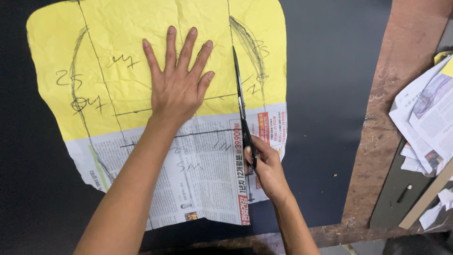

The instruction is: The person uses scissors to cut along drawn lines on newspaper and yellow paper placed on a black work surface. They trim the newspaper into strips, then cut a yellow sheet into a curved shape, and finally mark lines on the yellow paper with a pencil.

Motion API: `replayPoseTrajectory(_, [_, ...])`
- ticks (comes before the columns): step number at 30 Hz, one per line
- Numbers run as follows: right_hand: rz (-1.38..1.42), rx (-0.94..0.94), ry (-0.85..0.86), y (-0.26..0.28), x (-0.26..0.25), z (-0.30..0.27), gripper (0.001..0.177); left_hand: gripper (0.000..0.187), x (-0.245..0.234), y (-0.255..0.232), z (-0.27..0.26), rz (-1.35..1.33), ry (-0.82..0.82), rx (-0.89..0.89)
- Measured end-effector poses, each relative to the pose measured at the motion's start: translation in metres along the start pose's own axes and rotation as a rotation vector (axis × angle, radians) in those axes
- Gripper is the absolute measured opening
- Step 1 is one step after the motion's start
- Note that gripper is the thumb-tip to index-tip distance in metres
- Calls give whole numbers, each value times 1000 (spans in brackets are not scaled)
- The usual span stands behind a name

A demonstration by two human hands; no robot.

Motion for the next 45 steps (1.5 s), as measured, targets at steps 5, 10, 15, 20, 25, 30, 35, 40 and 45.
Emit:
replayPoseTrajectory(5, [-100,-22,-57,10,-2,9,48,53,0,-1,-1,16,-19,2])
replayPoseTrajectory(10, [-113,-25,-51,13,-1,22,44,52,-2,0,-1,94,-66,47])
replayPoseTrajectory(15, [-52,4,-50,20,3,28,39,52,-2,-2,-3,97,-44,27])
replayPoseTrajectory(20, [-87,19,-56,36,3,37,39,52,1,1,4,90,11,-24])
replayPoseTrajectory(25, [-72,-7,-60,41,5,43,42,54,3,1,0,95,26,-28])
replayPoseTrajectory(30, [-108,13,-63,48,3,55,43,54,4,3,5,93,35,-43])
replayPoseTrajectory(35, [-28,-62,-32,65,1,64,42,53,4,0,2,100,25,-42])
replayPoseTrajectory(40, [-113,3,-55,74,3,70,39,53,-1,0,8,87,13,-38])
replayPoseTrajectory(45, [-71,-50,-43,79,4,74,39,52,1,1,2,77,14,-37])
Point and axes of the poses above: each hand's wrist, its own z-axis towards the middle knuckle, its own x-axis out of the palm, y = z × x, the point moved 7 cm from there along z, towards the middle knuckle, and after that the axes turned 15 degrees about -z, right-handed, at the moved point
